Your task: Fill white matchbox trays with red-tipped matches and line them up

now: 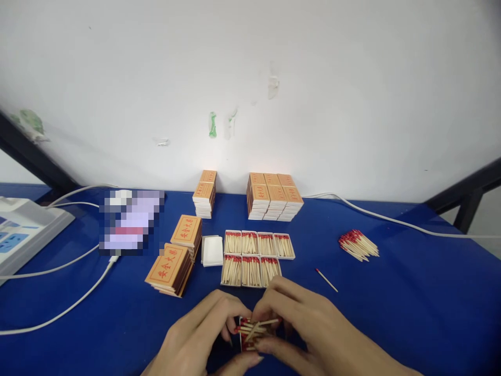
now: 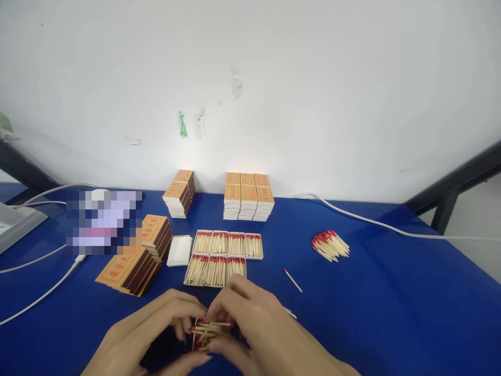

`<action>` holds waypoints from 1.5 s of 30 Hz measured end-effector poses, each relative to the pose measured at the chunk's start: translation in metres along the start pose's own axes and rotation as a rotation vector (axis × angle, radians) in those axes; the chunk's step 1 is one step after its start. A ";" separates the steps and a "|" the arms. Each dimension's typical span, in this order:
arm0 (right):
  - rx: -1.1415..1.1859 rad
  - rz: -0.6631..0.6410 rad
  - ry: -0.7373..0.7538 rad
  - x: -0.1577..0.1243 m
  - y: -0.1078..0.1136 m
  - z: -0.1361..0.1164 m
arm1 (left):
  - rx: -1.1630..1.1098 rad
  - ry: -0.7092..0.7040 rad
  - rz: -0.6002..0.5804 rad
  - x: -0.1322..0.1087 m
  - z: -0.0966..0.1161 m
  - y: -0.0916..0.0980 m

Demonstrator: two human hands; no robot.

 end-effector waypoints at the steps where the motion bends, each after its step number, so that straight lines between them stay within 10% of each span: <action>1: 0.054 -0.035 -0.033 0.001 0.002 0.003 | 0.004 -0.001 -0.014 0.001 0.001 0.000; 45: 0.515 0.053 -0.337 -0.004 0.007 0.037 | 0.012 -0.105 -0.005 0.011 0.013 -0.004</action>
Point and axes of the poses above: each hand's wrist, its own x-axis towards the middle knuckle, its own y-axis out of the back of the hand, z = x × y, the point moved 8 cm from there along x, towards the middle knuckle, and after that the axes turned 12 degrees about -y, right-handed, at the moved point
